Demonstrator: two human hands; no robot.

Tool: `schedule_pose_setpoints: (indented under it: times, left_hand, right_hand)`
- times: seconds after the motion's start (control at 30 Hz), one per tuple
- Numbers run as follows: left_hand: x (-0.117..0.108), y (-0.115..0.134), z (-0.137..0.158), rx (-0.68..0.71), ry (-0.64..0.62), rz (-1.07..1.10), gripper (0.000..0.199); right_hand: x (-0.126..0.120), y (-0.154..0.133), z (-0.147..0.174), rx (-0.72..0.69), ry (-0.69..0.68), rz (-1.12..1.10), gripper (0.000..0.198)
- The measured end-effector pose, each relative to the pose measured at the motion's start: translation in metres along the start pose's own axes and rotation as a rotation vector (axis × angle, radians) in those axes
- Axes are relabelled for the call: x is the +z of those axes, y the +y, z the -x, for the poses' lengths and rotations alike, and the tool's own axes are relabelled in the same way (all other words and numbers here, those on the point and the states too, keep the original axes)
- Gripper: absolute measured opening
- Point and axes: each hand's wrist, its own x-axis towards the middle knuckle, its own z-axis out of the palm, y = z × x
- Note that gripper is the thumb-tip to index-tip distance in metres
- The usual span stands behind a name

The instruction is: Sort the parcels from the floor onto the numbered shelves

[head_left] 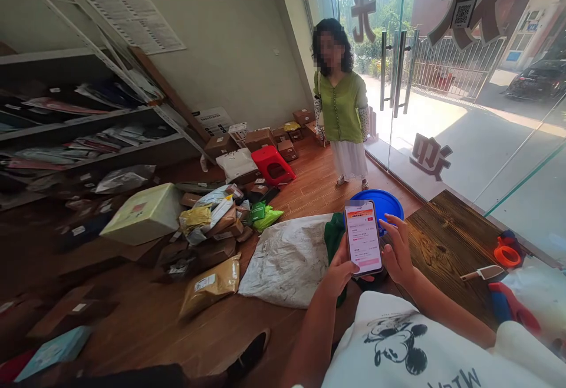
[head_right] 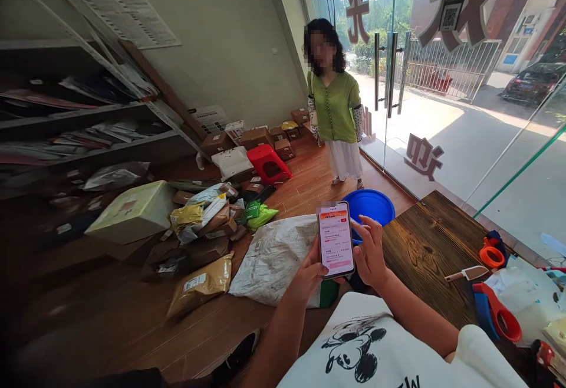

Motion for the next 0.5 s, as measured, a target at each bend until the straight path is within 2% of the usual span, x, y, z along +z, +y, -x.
schedule_pose_setpoints:
  times: [0.3, 0.5]
  left_hand:
    - [-0.003, -0.002, 0.002, 0.012, -0.006, -0.034, 0.103]
    - [-0.005, -0.003, 0.0, 0.012, -0.043, -0.039, 0.1]
  right_hand:
    - [0.006, 0.005, 0.006, 0.063, -0.016, -0.149, 0.048]
    - [0.014, 0.007, 0.009, 0.25, -0.027, -0.312, 0.054]
